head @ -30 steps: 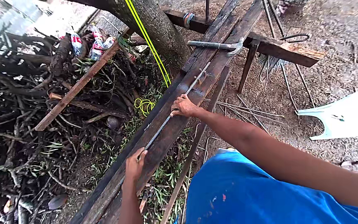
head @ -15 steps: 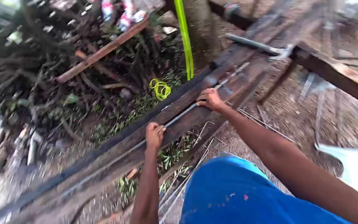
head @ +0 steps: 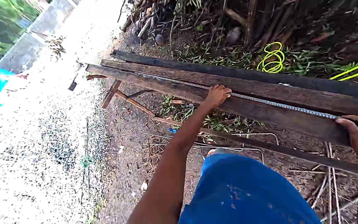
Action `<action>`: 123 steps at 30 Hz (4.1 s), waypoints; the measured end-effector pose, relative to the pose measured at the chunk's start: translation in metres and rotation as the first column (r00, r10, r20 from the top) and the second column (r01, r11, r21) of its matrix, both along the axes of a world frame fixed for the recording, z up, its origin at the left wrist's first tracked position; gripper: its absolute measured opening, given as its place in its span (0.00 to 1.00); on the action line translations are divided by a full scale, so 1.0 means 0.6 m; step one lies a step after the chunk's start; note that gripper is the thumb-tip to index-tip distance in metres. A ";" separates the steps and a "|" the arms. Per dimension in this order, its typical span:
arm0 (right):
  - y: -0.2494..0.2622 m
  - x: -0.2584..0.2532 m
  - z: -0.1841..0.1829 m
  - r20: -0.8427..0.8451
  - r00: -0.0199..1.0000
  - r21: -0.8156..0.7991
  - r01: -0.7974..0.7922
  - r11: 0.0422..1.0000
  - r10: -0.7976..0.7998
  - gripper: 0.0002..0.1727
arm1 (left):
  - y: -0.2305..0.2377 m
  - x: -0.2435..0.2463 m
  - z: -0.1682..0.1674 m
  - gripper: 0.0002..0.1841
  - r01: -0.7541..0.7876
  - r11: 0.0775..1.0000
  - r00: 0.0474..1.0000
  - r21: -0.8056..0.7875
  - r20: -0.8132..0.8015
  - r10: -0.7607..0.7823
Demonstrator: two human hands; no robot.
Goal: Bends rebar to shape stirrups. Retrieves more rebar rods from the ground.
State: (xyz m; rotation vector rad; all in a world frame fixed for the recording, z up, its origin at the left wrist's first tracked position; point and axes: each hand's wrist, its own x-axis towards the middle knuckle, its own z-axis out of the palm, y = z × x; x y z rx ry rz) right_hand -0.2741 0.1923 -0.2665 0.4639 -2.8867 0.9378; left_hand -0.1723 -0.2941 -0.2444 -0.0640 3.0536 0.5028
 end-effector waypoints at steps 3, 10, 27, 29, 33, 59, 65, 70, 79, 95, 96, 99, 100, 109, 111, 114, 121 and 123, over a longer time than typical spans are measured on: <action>-0.002 0.003 0.000 -0.007 1.000 0.010 0.006 1.000 -0.006 0.25 | -0.037 -0.002 -0.016 0.15 0.040 0.998 0.997 0.057 -0.068 -0.036; 0.000 0.004 0.017 -0.051 0.999 -0.014 0.005 1.000 -0.006 0.25 | -0.026 0.008 -0.015 0.13 0.055 0.994 0.959 0.095 -0.284 -0.026; 0.001 0.024 0.027 -0.065 0.996 -0.010 0.056 0.998 -0.057 0.20 | -0.009 0.034 -0.055 0.10 0.028 0.971 0.941 0.238 -0.334 0.055; 0.005 0.020 0.026 -0.102 0.992 -0.008 0.074 0.997 -0.074 0.19 | 0.000 0.019 -0.065 0.09 0.043 0.966 0.922 0.255 -0.381 0.059; -0.037 0.025 0.042 -0.115 0.992 -0.010 0.053 0.999 -0.054 0.15 | -0.022 0.046 -0.071 0.10 0.014 0.970 0.910 0.242 -0.404 0.087; 0.002 0.972 -0.209 0.848 -0.353 0.337 0.935 -0.111 -0.395 0.18 | 0.093 -0.005 -0.060 0.15 0.284 0.946 0.859 0.159 -0.481 -0.177; -0.096 0.998 -0.166 0.851 -0.246 0.337 0.934 0.121 -0.464 0.16 | 0.094 -0.016 -0.056 0.13 0.291 0.930 0.888 0.225 -0.426 -0.174; -0.030 0.941 -0.150 0.841 -0.142 0.290 0.933 0.213 -0.522 0.18 | 0.140 -0.025 -0.045 0.12 0.285 0.919 0.905 0.272 -0.393 -0.164; 0.252 0.698 -0.119 0.810 0.077 0.098 0.960 0.264 -0.582 0.19 | 0.122 -0.033 -0.025 0.16 0.336 0.929 0.920 0.155 -0.264 -0.289; 0.759 0.048 0.047 0.469 0.540 -0.212 0.837 0.504 -0.699 0.29 | 0.601 -0.129 0.061 0.19 0.172 0.984 0.983 -0.045 0.068 -0.169; 0.761 0.021 0.051 0.481 0.530 -0.220 0.844 0.489 -0.698 0.31 | 0.608 -0.136 0.059 0.17 0.169 0.985 0.985 -0.036 0.052 -0.167; 0.748 -0.030 0.057 0.549 0.485 -0.170 0.863 0.476 -0.681 0.38 | 0.602 -0.146 0.043 0.13 0.196 0.980 0.980 0.025 -0.048 -0.195; 0.739 -0.040 0.060 0.567 0.469 -0.140 0.865 0.482 -0.677 0.40 | 0.601 -0.145 0.039 0.13 0.205 0.978 0.976 0.037 -0.088 -0.202; 0.702 -0.065 0.053 0.760 0.364 -0.252 0.929 0.271 -0.538 0.39 | 0.599 -0.144 0.022 0.12 0.234 0.970 0.961 0.062 -0.164 -0.221; 0.694 -0.064 0.052 0.852 0.345 -0.313 0.939 0.145 -0.395 0.38 | 0.596 -0.147 0.023 0.13 0.249 0.966 0.959 0.060 -0.151 -0.238; 0.685 -0.064 0.047 0.857 0.351 -0.342 0.935 0.093 -0.376 0.38 | 0.599 -0.145 0.022 0.13 0.250 0.966 0.959 0.064 -0.157 -0.237; 0.668 -0.029 0.058 0.515 0.486 -0.450 0.854 0.259 -0.706 0.28 | 0.623 -0.139 0.015 0.12 0.182 0.981 0.959 0.062 -0.232 -0.163; 0.683 -0.026 0.056 0.391 0.533 -0.533 0.796 0.287 -0.751 0.28 | 0.620 -0.140 0.016 0.12 0.175 0.982 0.966 0.069 -0.205 -0.158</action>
